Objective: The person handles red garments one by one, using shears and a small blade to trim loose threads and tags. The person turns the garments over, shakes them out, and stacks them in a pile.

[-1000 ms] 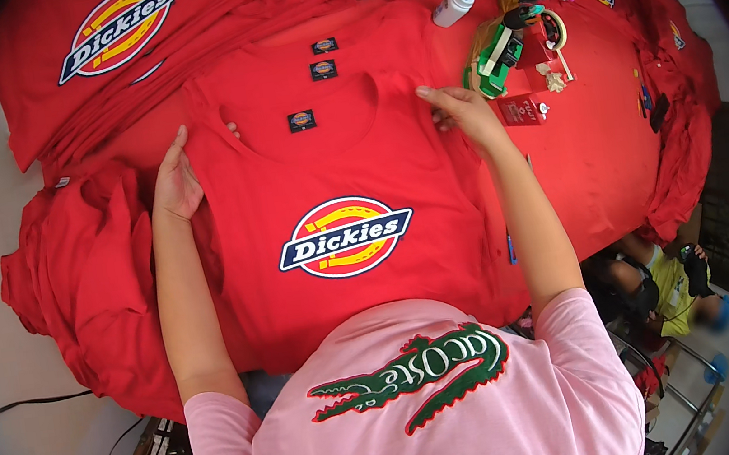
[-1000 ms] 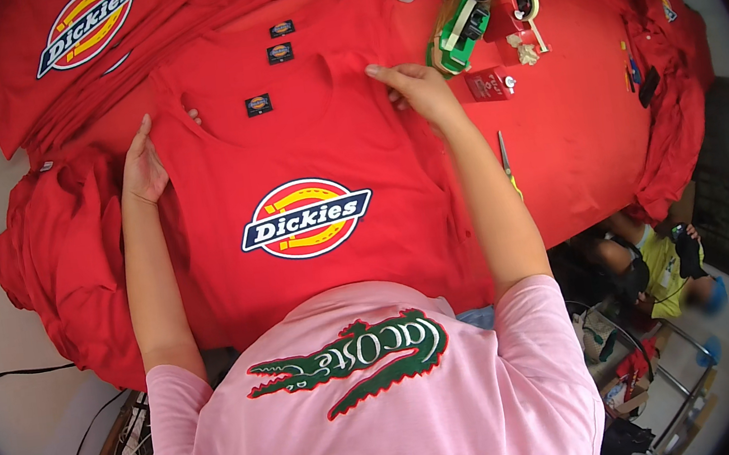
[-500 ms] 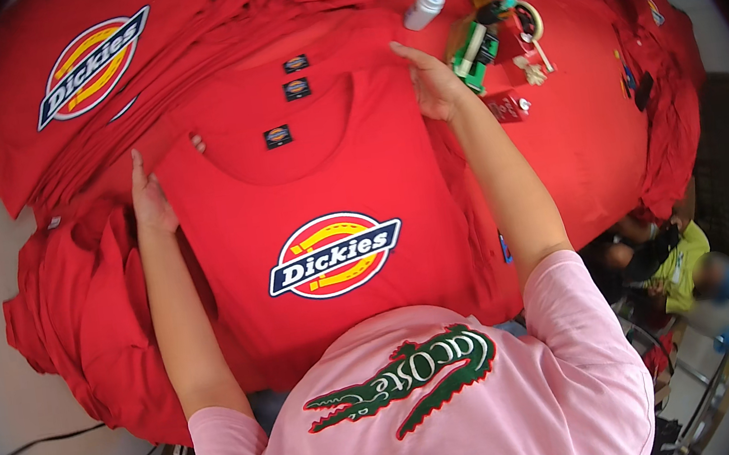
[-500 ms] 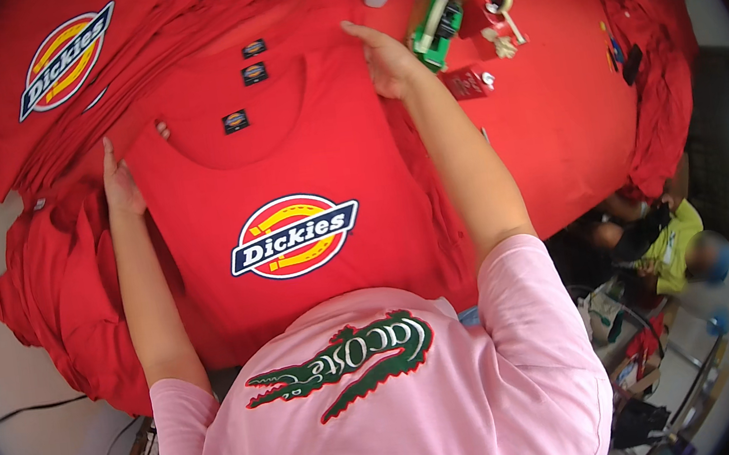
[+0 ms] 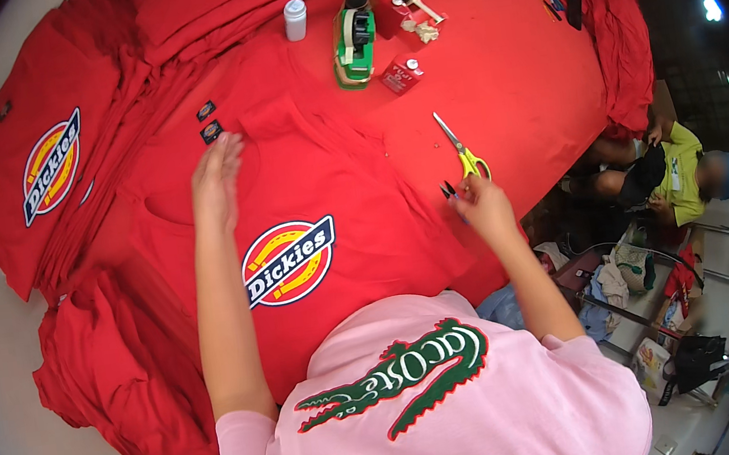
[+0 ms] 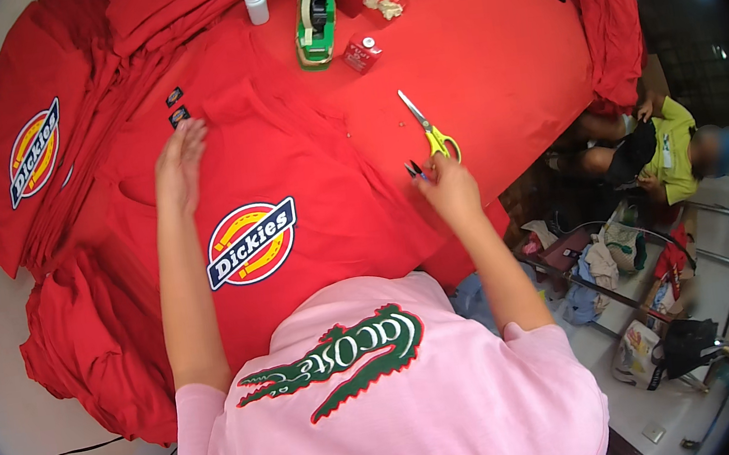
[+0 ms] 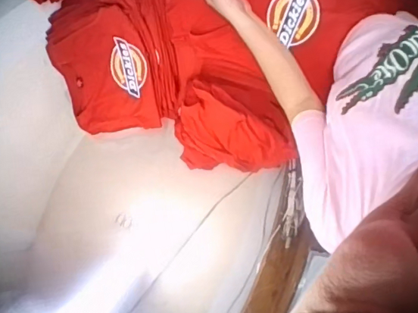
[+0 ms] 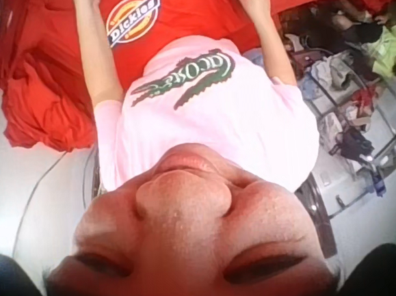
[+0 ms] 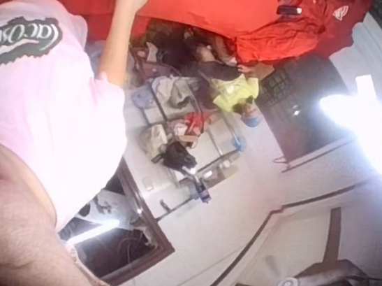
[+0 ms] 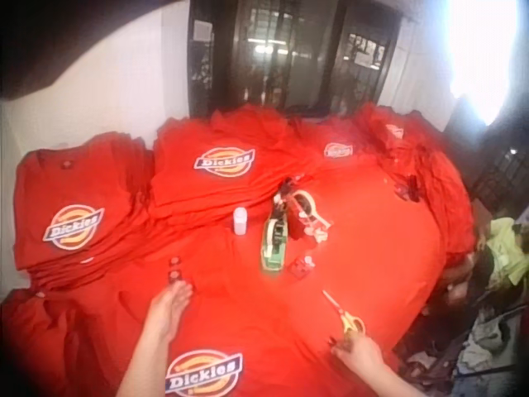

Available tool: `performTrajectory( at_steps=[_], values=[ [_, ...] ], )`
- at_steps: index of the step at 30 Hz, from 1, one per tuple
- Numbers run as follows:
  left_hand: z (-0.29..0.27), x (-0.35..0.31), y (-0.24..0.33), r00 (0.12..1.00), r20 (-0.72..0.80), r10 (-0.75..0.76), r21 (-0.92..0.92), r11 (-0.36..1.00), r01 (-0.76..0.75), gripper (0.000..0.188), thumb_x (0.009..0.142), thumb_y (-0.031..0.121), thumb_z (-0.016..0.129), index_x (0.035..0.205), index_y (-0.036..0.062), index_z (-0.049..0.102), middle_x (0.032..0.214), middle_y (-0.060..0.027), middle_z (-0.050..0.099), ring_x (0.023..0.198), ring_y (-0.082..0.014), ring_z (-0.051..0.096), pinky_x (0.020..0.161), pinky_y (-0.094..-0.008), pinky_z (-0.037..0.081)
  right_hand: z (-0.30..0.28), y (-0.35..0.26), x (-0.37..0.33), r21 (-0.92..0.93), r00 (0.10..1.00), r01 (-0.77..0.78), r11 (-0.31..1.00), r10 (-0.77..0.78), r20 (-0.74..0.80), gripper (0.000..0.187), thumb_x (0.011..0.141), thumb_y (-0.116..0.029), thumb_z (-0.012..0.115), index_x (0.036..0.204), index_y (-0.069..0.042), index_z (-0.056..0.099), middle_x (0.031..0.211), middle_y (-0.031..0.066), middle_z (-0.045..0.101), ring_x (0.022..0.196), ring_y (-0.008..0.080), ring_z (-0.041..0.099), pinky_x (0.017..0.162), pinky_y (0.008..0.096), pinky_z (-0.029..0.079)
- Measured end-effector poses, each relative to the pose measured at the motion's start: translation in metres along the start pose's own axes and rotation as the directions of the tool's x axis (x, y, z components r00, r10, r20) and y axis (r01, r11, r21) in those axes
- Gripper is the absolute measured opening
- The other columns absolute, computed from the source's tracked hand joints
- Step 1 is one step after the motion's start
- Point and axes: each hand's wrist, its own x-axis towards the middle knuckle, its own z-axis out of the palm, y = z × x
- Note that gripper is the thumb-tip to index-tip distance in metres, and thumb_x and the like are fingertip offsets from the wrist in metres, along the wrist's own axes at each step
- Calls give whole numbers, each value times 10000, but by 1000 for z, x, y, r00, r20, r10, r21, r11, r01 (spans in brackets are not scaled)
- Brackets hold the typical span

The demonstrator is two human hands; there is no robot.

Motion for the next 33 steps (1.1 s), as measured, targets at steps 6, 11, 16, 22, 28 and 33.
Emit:
performTrajectory(
  at_steps=[6,11,16,22,28,33],
  values=[
    [72,-18,3,927,235,-293,-230,910,345,578,998,338,711,1397,-49,555,1342,-158,676,1243,-260,656,1099,-423,507,56,48,-29,-223,909,261,939,-317,-271,213,868,-156,733,981,-27,607,953,189,637,884,415,653,784,527,547],
    [78,-105,-3,914,341,-221,-241,919,312,432,1027,241,684,1351,-33,600,1360,-126,672,1245,-227,660,1092,-391,530,53,19,-16,353,953,273,895,-202,-225,140,987,-132,631,1038,-2,616,836,118,634,714,270,645,678,384,530],
    [71,-178,-14,973,206,-103,-414,892,182,460,1049,262,657,1395,-30,576,1425,-123,632,1338,-219,591,1167,-381,450,12,-119,-66,827,925,264,497,-374,-70,136,1075,-119,550,1101,-8,623,846,86,630,755,110,630,647,304,503],
    [76,-211,-12,975,221,9,-522,846,111,477,1070,327,615,1415,4,548,1403,-103,632,1334,-212,575,1183,-382,425,8,-176,-95,606,809,517,604,-576,-116,222,991,-185,717,1069,-3,617,852,150,658,736,256,658,655,372,513],
    [76,-212,-9,973,231,9,-625,768,141,474,1074,324,608,1424,13,534,1400,-101,628,1328,-211,576,1189,-384,424,18,-185,-95,580,847,476,661,-521,-102,221,996,-200,711,1067,-6,630,821,162,664,712,297,665,634,398,506],
    [75,-207,-8,975,223,-16,-660,734,163,479,1056,301,643,1426,16,537,1405,-105,628,1333,-214,575,1193,-382,422,22,-185,-90,519,811,559,646,-557,-181,208,1004,-195,698,1053,-2,637,818,175,669,708,328,669,627,412,505]
  ],
)
